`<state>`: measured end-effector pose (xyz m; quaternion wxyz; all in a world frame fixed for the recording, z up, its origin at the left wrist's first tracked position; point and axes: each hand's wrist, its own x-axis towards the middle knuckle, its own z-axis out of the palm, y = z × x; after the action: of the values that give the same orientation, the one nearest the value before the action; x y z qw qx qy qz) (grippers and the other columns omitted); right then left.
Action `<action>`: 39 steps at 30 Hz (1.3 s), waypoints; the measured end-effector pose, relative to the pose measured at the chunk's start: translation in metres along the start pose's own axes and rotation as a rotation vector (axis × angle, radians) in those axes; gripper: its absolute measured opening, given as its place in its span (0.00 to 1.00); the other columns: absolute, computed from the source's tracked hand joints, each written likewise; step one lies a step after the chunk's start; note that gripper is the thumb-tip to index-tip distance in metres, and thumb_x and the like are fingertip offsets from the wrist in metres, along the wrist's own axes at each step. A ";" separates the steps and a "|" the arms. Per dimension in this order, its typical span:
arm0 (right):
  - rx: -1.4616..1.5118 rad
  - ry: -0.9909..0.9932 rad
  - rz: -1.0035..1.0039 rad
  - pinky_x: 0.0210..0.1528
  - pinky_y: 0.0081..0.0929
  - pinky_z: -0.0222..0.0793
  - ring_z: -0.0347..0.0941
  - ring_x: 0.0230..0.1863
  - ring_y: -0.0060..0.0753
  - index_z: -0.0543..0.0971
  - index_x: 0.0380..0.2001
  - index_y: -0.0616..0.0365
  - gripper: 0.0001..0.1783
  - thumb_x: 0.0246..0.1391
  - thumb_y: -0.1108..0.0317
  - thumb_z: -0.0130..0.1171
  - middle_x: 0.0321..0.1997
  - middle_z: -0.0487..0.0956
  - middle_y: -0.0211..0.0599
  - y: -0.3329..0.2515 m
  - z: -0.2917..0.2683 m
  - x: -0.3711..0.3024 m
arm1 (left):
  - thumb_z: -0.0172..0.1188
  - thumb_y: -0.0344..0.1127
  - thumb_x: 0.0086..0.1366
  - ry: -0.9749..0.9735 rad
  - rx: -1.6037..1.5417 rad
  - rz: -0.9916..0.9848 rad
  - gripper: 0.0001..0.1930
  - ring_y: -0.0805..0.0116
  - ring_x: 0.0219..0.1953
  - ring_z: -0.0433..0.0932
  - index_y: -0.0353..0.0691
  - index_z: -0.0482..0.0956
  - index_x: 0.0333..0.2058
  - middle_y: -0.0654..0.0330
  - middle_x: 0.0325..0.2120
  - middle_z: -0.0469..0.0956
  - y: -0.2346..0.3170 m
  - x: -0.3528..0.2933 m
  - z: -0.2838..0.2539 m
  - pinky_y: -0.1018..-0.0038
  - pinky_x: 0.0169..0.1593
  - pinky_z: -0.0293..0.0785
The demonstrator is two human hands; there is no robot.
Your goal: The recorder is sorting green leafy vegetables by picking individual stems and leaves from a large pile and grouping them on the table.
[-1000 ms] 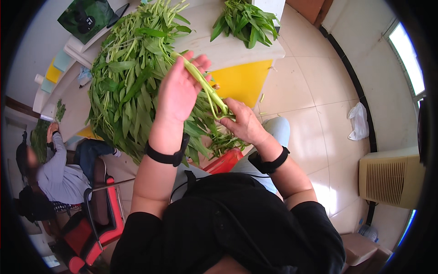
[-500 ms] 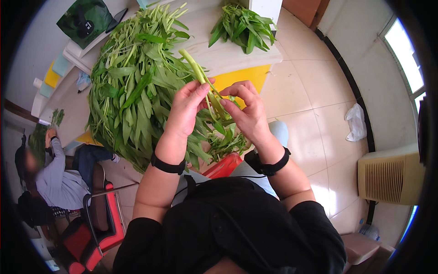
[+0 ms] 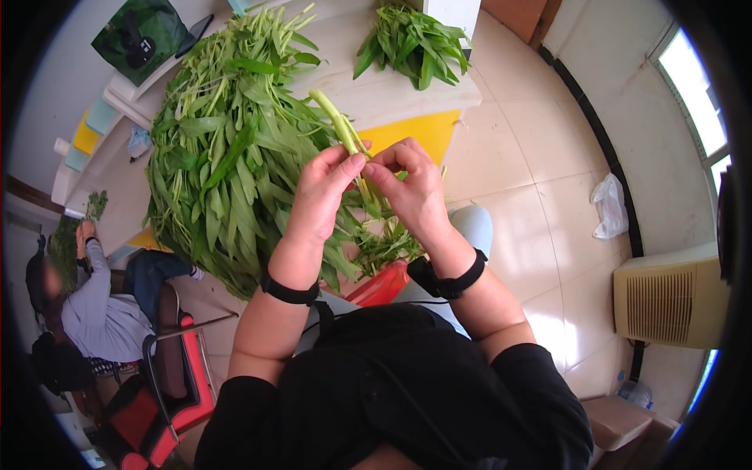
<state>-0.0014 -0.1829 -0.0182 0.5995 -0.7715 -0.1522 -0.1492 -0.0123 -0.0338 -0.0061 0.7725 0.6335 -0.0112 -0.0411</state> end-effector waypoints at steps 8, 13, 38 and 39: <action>0.111 0.119 0.048 0.31 0.27 0.66 0.68 0.27 0.34 0.72 0.25 0.65 0.10 0.50 0.70 0.61 0.26 0.70 0.39 0.043 -0.021 0.015 | 0.56 0.40 0.65 0.056 -0.111 0.014 0.14 0.80 0.35 0.73 0.40 0.76 0.46 0.65 0.43 0.77 0.015 0.002 -0.021 0.79 0.42 0.68; -0.386 -0.055 0.054 0.31 0.25 0.66 0.70 0.28 0.27 0.74 0.28 0.64 0.10 0.51 0.68 0.61 0.30 0.74 0.36 0.090 -0.036 0.006 | 0.56 0.40 0.64 0.076 -0.181 0.066 0.16 0.80 0.35 0.72 0.39 0.76 0.47 0.65 0.41 0.77 0.031 -0.004 -0.026 0.79 0.41 0.68; 0.168 -0.421 0.092 0.41 0.25 0.69 0.74 0.37 0.26 0.69 0.44 0.62 0.11 0.61 0.69 0.51 0.34 0.75 0.35 0.008 -0.038 -0.002 | 0.54 0.40 0.66 0.027 -0.164 0.112 0.22 0.71 0.47 0.71 0.38 0.67 0.55 0.60 0.45 0.72 0.035 -0.009 0.004 0.72 0.47 0.71; 0.181 -0.380 0.128 0.40 0.23 0.69 0.74 0.36 0.24 0.69 0.44 0.61 0.11 0.61 0.69 0.50 0.33 0.74 0.34 0.008 -0.045 0.005 | 0.53 0.40 0.66 0.119 -0.080 0.158 0.22 0.70 0.48 0.70 0.39 0.66 0.56 0.60 0.46 0.71 0.036 -0.012 0.003 0.72 0.48 0.69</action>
<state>0.0042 -0.2279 -0.0127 0.6352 -0.7367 -0.2261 0.0515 -0.0226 -0.0293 0.0302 0.7973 0.6007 -0.0135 0.0572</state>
